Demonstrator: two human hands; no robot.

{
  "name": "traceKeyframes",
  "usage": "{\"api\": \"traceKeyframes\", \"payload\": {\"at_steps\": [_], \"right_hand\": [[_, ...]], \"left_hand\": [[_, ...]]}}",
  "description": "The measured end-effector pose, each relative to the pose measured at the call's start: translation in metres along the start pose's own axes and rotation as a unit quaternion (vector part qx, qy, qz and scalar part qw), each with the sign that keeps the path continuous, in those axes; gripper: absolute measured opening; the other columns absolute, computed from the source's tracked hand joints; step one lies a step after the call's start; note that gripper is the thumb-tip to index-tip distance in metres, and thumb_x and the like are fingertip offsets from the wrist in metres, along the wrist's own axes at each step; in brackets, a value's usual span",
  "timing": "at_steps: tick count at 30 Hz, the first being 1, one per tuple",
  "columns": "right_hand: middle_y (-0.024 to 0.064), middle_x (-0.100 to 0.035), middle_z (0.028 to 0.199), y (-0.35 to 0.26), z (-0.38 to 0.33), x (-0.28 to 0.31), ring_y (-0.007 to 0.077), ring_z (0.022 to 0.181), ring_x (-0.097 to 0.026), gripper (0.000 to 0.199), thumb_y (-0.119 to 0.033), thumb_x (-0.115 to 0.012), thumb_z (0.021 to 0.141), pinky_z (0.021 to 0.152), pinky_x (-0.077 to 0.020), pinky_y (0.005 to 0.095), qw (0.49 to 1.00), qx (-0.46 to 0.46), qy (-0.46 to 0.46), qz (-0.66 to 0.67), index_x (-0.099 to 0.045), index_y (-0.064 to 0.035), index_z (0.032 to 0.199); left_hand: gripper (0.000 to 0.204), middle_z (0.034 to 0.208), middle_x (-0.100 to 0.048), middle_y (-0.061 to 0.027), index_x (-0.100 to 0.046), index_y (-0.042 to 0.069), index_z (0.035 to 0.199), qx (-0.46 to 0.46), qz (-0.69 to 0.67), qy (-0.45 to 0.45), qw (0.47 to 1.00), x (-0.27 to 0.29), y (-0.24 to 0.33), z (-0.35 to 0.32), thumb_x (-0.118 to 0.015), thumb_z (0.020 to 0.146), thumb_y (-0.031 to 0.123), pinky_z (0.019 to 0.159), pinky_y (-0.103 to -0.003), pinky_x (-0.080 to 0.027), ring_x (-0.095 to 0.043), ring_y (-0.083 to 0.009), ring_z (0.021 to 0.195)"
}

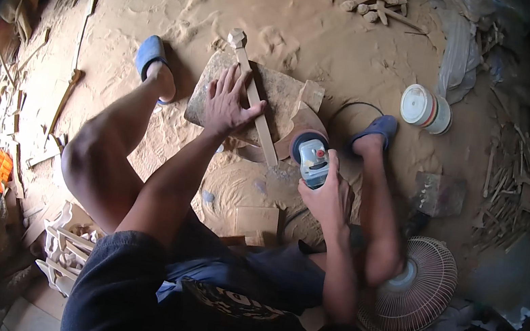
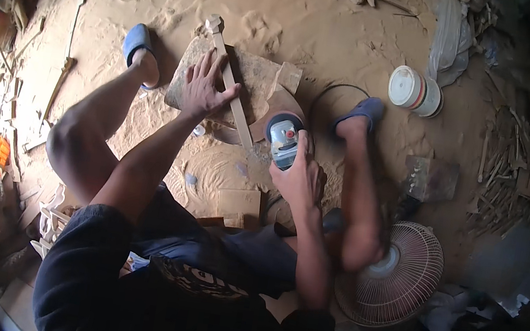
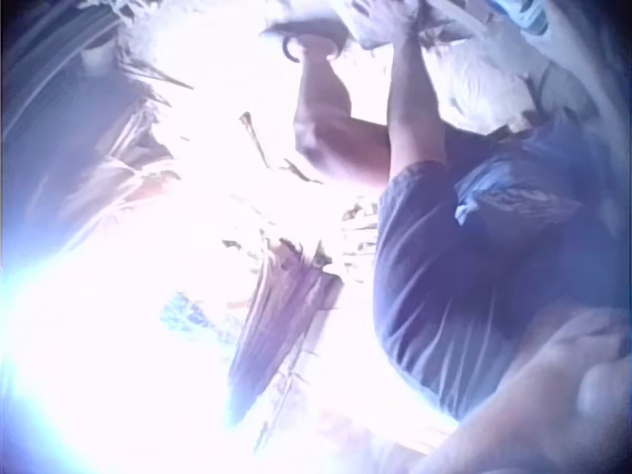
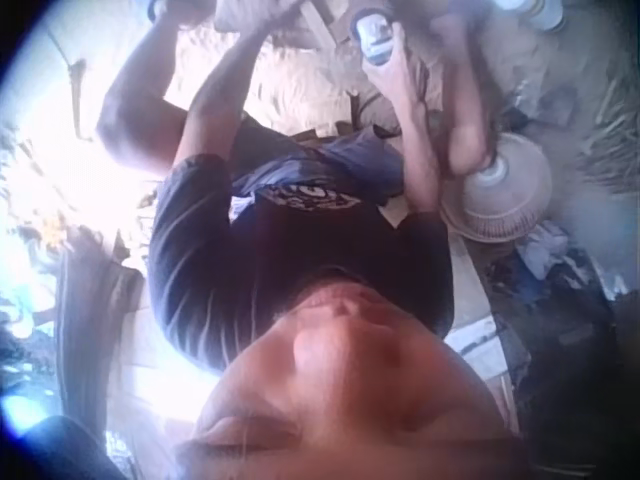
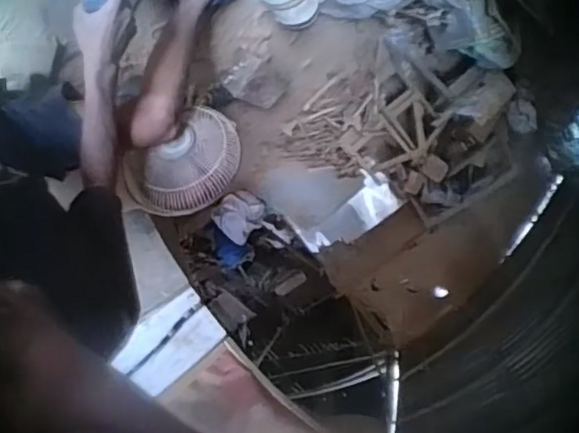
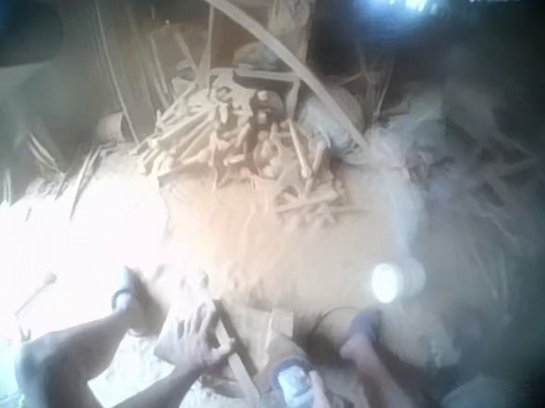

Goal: The person sands the surface of a wooden axe using an angle grinder, turning the axe over and applying a substance from a bottle to the wood.

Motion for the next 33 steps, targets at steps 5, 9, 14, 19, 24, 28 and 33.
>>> {"api": "traceKeyframes", "payload": {"at_steps": [5, 9, 14, 19, 24, 28, 33], "right_hand": [[0.0337, -0.073, 0.109, -0.023, -0.002, -0.009, 0.0538, 0.098, -0.071, 0.092, -0.025, -0.085, 0.080, 0.084, -0.0564, 0.0614, 0.998, -0.024, -0.020, -0.048, -0.039, -0.0097, 0.158], [0.0334, -0.074, 0.109, -0.032, -0.001, -0.011, 0.0544, 0.098, -0.071, 0.091, -0.026, -0.084, 0.080, 0.083, -0.0559, 0.0623, 0.997, -0.028, -0.026, -0.062, -0.040, -0.0118, 0.159], [0.0327, -0.074, 0.110, -0.037, -0.001, -0.012, 0.0546, 0.098, -0.071, 0.092, -0.026, -0.085, 0.080, 0.083, -0.0557, 0.0624, 0.997, -0.018, -0.023, -0.067, -0.039, -0.0122, 0.159], [0.0336, -0.074, 0.106, -0.036, -0.001, -0.017, 0.0548, 0.096, -0.071, 0.091, -0.028, -0.084, 0.082, 0.082, -0.0555, 0.0632, 0.997, -0.037, -0.033, -0.059, -0.039, -0.0137, 0.160], [0.0336, -0.074, 0.100, -0.038, -0.003, -0.022, 0.0547, 0.093, -0.072, 0.091, -0.028, -0.083, 0.083, 0.080, -0.0557, 0.0633, 0.996, -0.031, -0.027, -0.077, -0.038, -0.0152, 0.161], [0.0340, -0.074, 0.098, -0.045, -0.002, -0.023, 0.0551, 0.092, -0.072, 0.091, -0.028, -0.083, 0.084, 0.079, -0.0561, 0.0629, 0.991, -0.060, -0.047, -0.107, -0.037, -0.0145, 0.162], [0.0340, -0.074, 0.098, -0.049, 0.003, -0.018, 0.0549, 0.091, -0.072, 0.092, -0.028, -0.083, 0.084, 0.081, -0.0563, 0.0628, 0.986, -0.072, -0.009, -0.152, -0.036, -0.0121, 0.162]], "left_hand": [[0.105, 0.177, -0.031, -0.0111, -0.043, 0.020, 0.167, 0.014, 0.032, -0.011, 0.999, -0.006, -0.005, -0.003, -0.065, 0.085, 0.081, 0.131, -0.053, -0.019, -0.029, -0.0312, 0.163], [0.105, 0.178, -0.032, -0.0104, -0.044, 0.020, 0.167, 0.010, 0.029, -0.004, 1.000, -0.006, -0.008, -0.003, -0.065, 0.084, 0.082, 0.131, -0.053, -0.019, -0.030, -0.0307, 0.162], [0.107, 0.177, -0.033, -0.0086, -0.043, 0.019, 0.167, 0.009, 0.035, -0.006, 0.999, -0.008, -0.007, -0.001, -0.062, 0.084, 0.084, 0.131, -0.053, -0.019, -0.029, -0.0299, 0.163], [0.107, 0.177, -0.033, -0.0088, -0.043, 0.019, 0.168, 0.008, 0.037, -0.009, 0.999, -0.009, -0.006, 0.000, -0.062, 0.084, 0.084, 0.131, -0.052, -0.018, -0.030, -0.0301, 0.163], [0.107, 0.177, -0.034, -0.0086, -0.043, 0.019, 0.167, 0.009, 0.027, 0.002, 1.000, -0.008, -0.008, -0.002, -0.063, 0.084, 0.083, 0.131, -0.052, -0.019, -0.030, -0.0299, 0.163], [0.105, 0.177, -0.035, -0.0067, -0.045, 0.023, 0.167, 0.011, 0.024, 0.002, 1.000, -0.010, -0.010, -0.004, -0.065, 0.082, 0.083, 0.132, -0.054, -0.017, -0.030, -0.0289, 0.163], [0.103, 0.176, -0.036, -0.0064, -0.047, 0.024, 0.166, 0.005, 0.020, 0.002, 1.000, -0.009, -0.008, -0.002, -0.066, 0.082, 0.082, 0.132, -0.053, -0.017, -0.030, -0.0279, 0.163]]}}
Point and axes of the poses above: each hand's wrist, its own z-axis towards the middle knuckle, its own x-axis out of the back of the hand, y = z × x, the point moved 8 cm from there along z, towards the middle knuckle
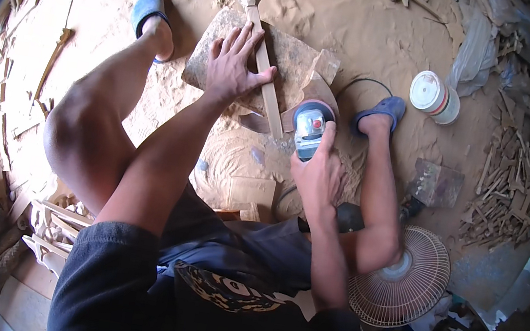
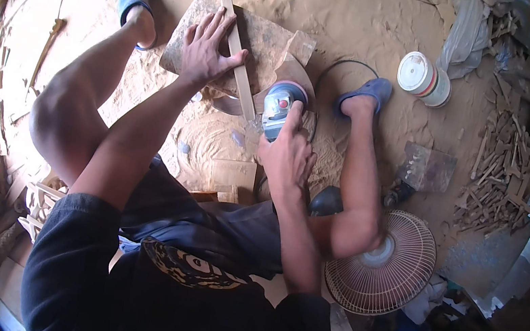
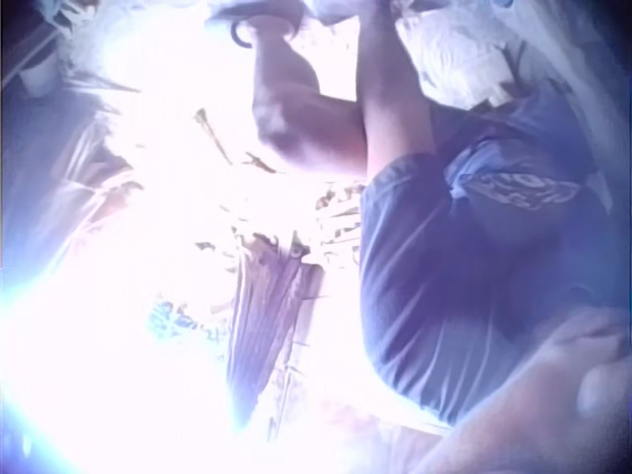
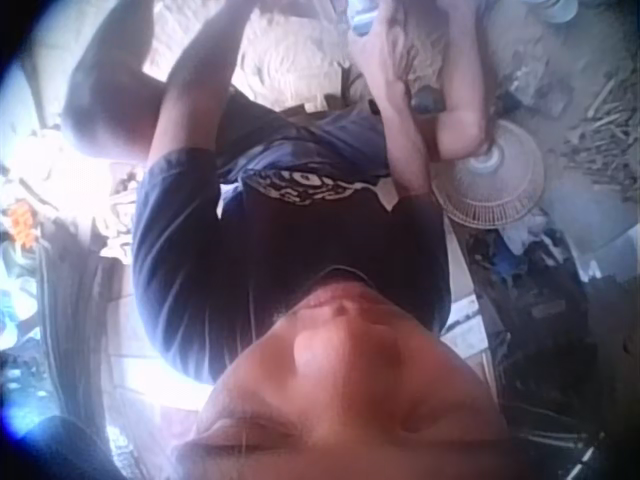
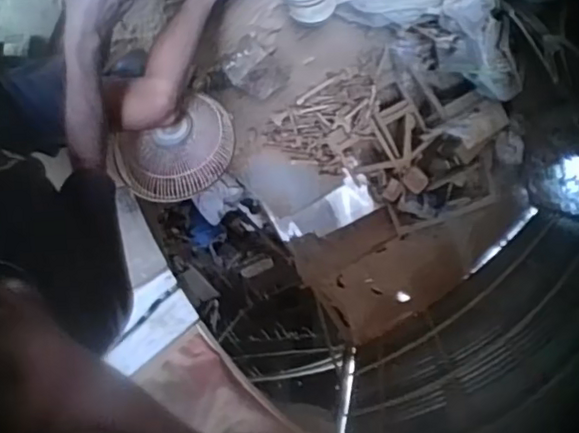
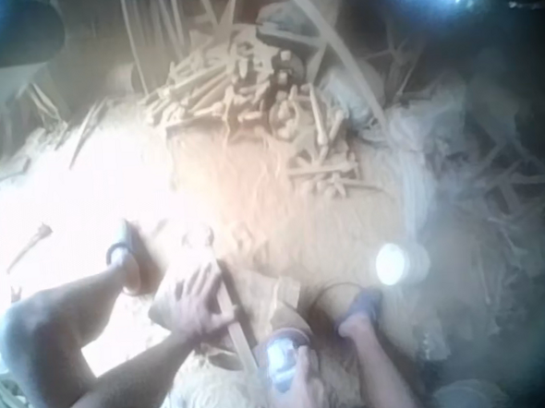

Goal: The person sands the surface of a wooden axe using an angle grinder, turning the axe over and applying a substance from a bottle to the wood.

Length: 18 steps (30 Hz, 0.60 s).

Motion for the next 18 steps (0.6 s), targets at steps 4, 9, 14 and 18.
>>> {"api": "traceKeyframes", "payload": {"at_steps": [4, 9, 14, 18], "right_hand": [[0.0341, -0.074, 0.100, 0.011, 0.010, 0.001, 0.0537, 0.092, -0.072, 0.093, -0.026, -0.083, 0.083, 0.081, -0.0560, 0.0629, 0.998, 0.022, 0.024, 0.053, -0.036, -0.0111, 0.161], [0.0317, -0.074, 0.099, -0.004, 0.005, -0.005, 0.0527, 0.091, -0.074, 0.093, -0.029, -0.081, 0.085, 0.080, -0.0579, 0.0604, 0.997, 0.035, -0.032, 0.058, -0.034, -0.0090, 0.162], [0.0344, -0.074, 0.097, -0.009, 0.005, -0.001, 0.0544, 0.090, -0.072, 0.092, -0.028, -0.084, 0.084, 0.078, -0.0555, 0.0635, 0.998, 0.041, -0.015, 0.052, -0.036, -0.0108, 0.161], [0.0329, -0.073, 0.105, -0.013, 0.007, -0.007, 0.0509, 0.095, -0.074, 0.096, -0.031, -0.082, 0.086, 0.082, -0.0582, 0.0596, 0.998, 0.029, -0.052, 0.028, -0.032, -0.0097, 0.165]], "left_hand": [[0.101, 0.175, -0.038, -0.0072, -0.048, 0.023, 0.165, -0.009, 0.002, 0.018, 1.000, 0.004, 0.002, 0.000, -0.066, 0.083, 0.081, 0.130, -0.050, -0.020, -0.033, -0.0280, 0.161], [0.101, 0.175, -0.039, -0.0071, -0.047, 0.025, 0.165, -0.006, -0.003, 0.018, 1.000, 0.004, 0.001, -0.001, -0.066, 0.084, 0.081, 0.130, -0.050, -0.020, -0.033, -0.0273, 0.162], [0.100, 0.175, -0.039, -0.0066, -0.047, 0.026, 0.165, -0.005, -0.003, 0.020, 1.000, 0.003, 0.003, -0.001, -0.066, 0.084, 0.082, 0.130, -0.050, -0.020, -0.033, -0.0265, 0.162], [0.100, 0.175, -0.039, -0.0065, -0.048, 0.026, 0.165, -0.005, 0.001, 0.020, 1.000, 0.002, -0.001, -0.002, -0.066, 0.084, 0.082, 0.130, -0.050, -0.020, -0.033, -0.0262, 0.162]]}}
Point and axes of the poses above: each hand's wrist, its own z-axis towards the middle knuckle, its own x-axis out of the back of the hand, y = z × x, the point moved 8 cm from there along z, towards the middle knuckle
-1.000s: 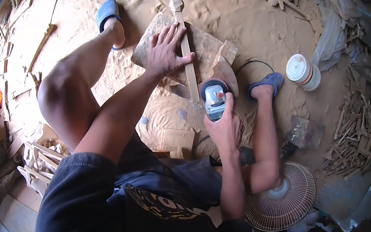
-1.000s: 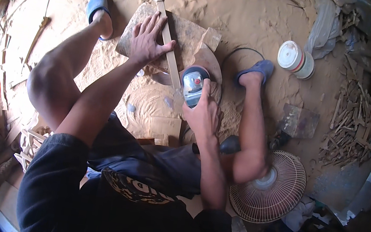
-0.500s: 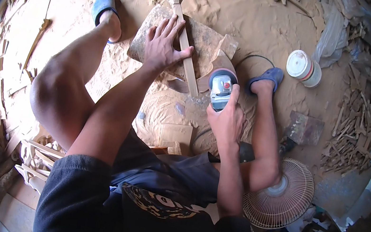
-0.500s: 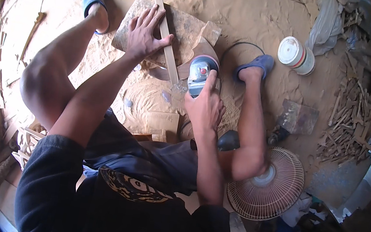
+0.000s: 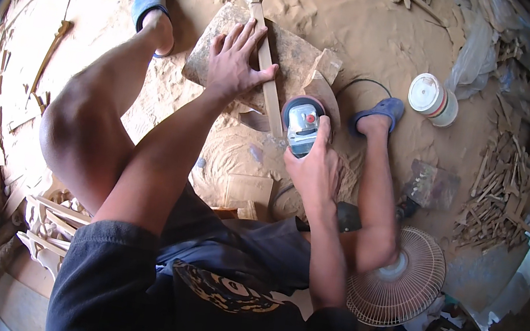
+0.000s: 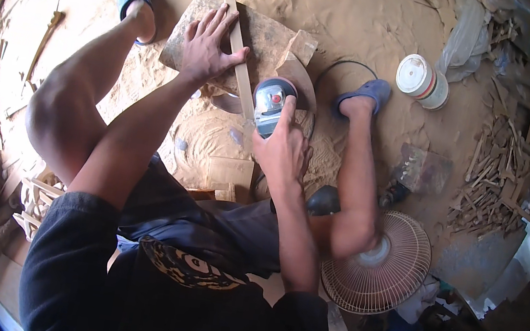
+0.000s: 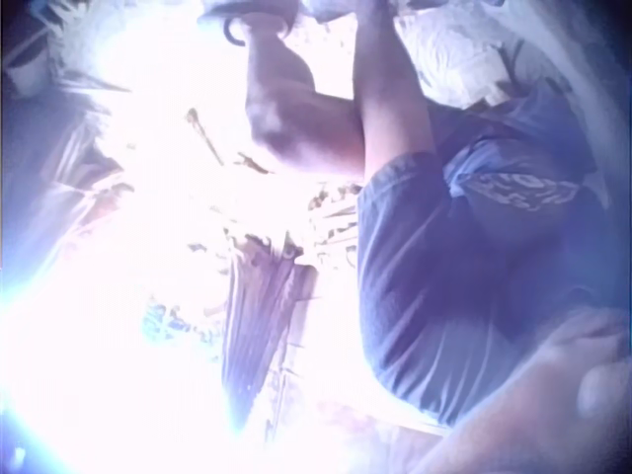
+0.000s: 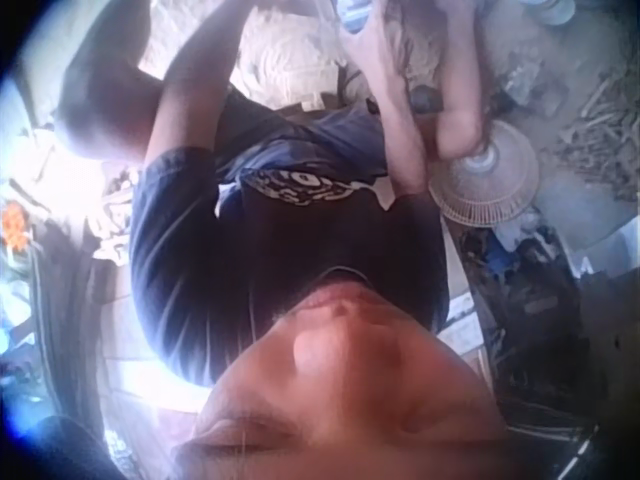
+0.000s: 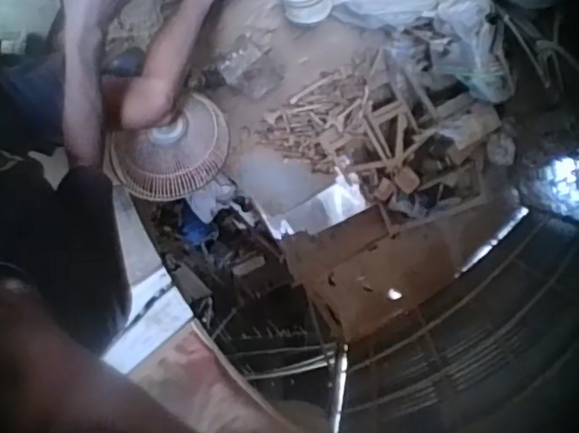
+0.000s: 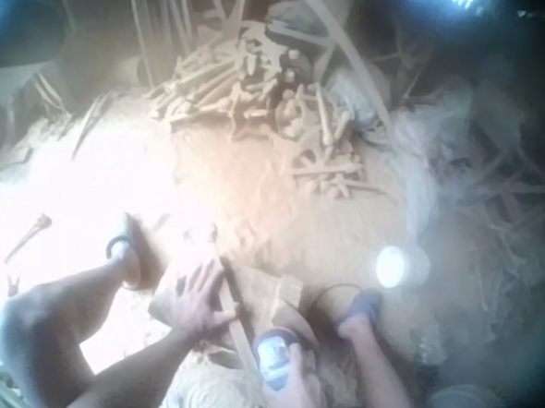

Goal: The person sands the surface of a wooden axe using an angle grinder, turning the axe over and applying a substance from a bottle to the wood.

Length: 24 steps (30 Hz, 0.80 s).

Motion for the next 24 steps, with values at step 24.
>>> {"api": "traceKeyframes", "payload": {"at_steps": [24], "right_hand": [[0.0323, -0.074, 0.107, 0.035, 0.012, 0.010, 0.0525, 0.099, -0.072, 0.094, -0.026, -0.087, 0.079, 0.085, -0.0558, 0.0592, 0.994, 0.015, 0.074, 0.082, -0.038, -0.0056, 0.157]], "left_hand": [[0.096, 0.175, -0.040, -0.0066, -0.052, 0.027, 0.162, -0.003, -0.021, 0.006, 1.000, -0.001, 0.002, 0.002, -0.070, 0.082, 0.077, 0.130, -0.052, -0.019, -0.035, -0.0277, 0.161]]}}
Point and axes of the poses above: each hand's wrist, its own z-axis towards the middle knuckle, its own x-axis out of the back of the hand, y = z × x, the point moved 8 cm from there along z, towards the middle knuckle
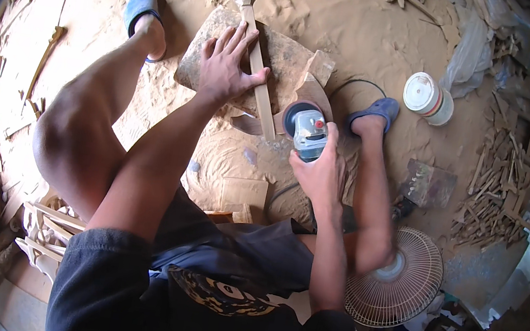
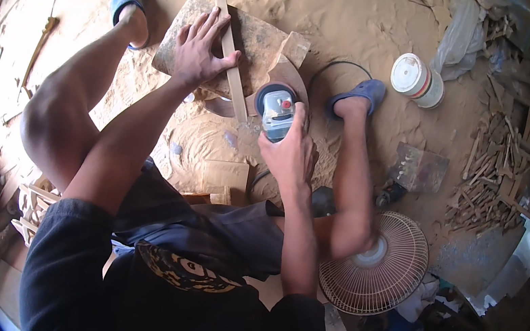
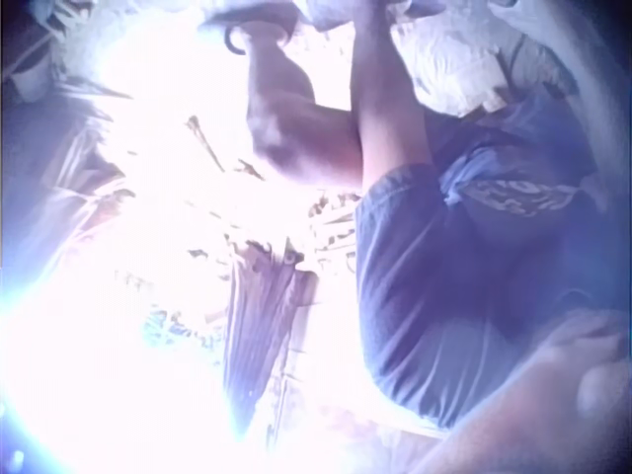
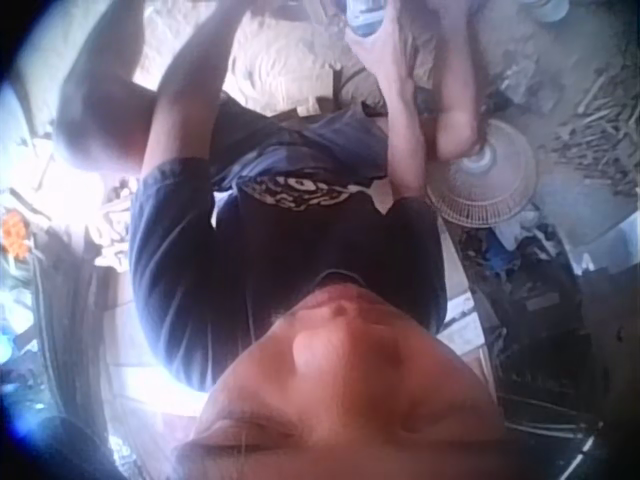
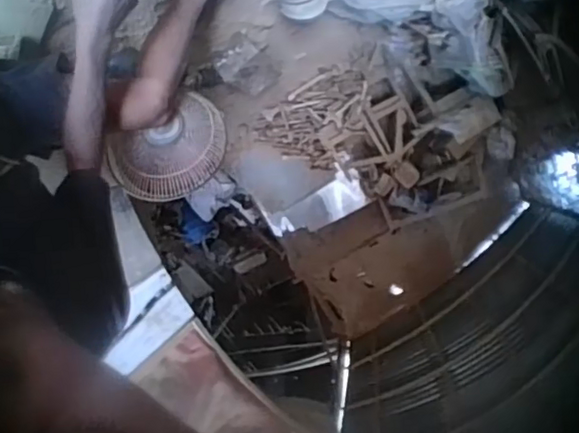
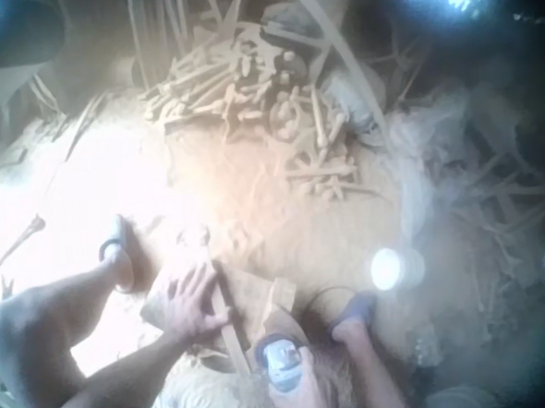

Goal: The person sands the surface of a wooden axe using an angle grinder, turning the axe over and applying a substance from a bottle to the wood.

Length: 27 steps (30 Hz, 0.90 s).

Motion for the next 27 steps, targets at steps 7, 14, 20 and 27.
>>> {"api": "traceKeyframes", "payload": {"at_steps": [7, 14, 20, 27], "right_hand": [[0.0332, -0.074, 0.108, 0.024, 0.011, 0.014, 0.0527, 0.099, -0.072, 0.091, -0.027, -0.084, 0.082, 0.085, -0.0561, 0.0602, 0.997, -0.050, 0.056, 0.002, -0.037, -0.0058, 0.157], [0.0299, -0.072, 0.121, 0.015, 0.018, 0.005, 0.0471, 0.112, -0.072, 0.091, -0.022, -0.086, 0.079, 0.095, -0.0564, 0.0521, 0.994, -0.028, 0.034, 0.096, -0.038, -0.0029, 0.154], [0.0311, -0.073, 0.119, 0.025, 0.031, 0.008, 0.0472, 0.110, -0.073, 0.089, -0.024, -0.086, 0.080, 0.092, -0.0571, 0.0533, 0.995, -0.076, 0.052, 0.046, -0.041, -0.0025, 0.153], [0.0319, -0.073, 0.119, 0.008, 0.043, 0.004, 0.0490, 0.109, -0.072, 0.087, -0.026, -0.086, 0.078, 0.092, -0.0574, 0.0551, 0.998, -0.008, 0.027, 0.053, -0.043, -0.0039, 0.151]], "left_hand": [[0.097, 0.176, -0.039, -0.0060, -0.050, 0.025, 0.163, -0.006, 0.021, -0.014, 1.000, 0.001, -0.003, -0.002, -0.072, 0.083, 0.074, 0.130, -0.051, -0.020, -0.034, -0.0262, 0.161], [0.095, 0.174, -0.042, -0.0070, -0.053, 0.024, 0.160, -0.007, 0.001, 0.000, 1.000, 0.001, -0.001, 0.000, -0.071, 0.083, 0.076, 0.130, -0.052, -0.020, -0.037, -0.0280, 0.160], [0.095, 0.174, -0.041, -0.0073, -0.053, 0.025, 0.160, -0.002, 0.007, -0.008, 1.000, 0.001, 0.000, 0.001, -0.071, 0.082, 0.076, 0.130, -0.053, -0.020, -0.036, -0.0282, 0.160], [0.095, 0.174, -0.042, -0.0078, -0.053, 0.025, 0.160, 0.001, 0.000, -0.009, 1.000, 0.001, -0.003, 0.000, -0.071, 0.082, 0.075, 0.130, -0.054, -0.020, -0.035, -0.0280, 0.161]]}}
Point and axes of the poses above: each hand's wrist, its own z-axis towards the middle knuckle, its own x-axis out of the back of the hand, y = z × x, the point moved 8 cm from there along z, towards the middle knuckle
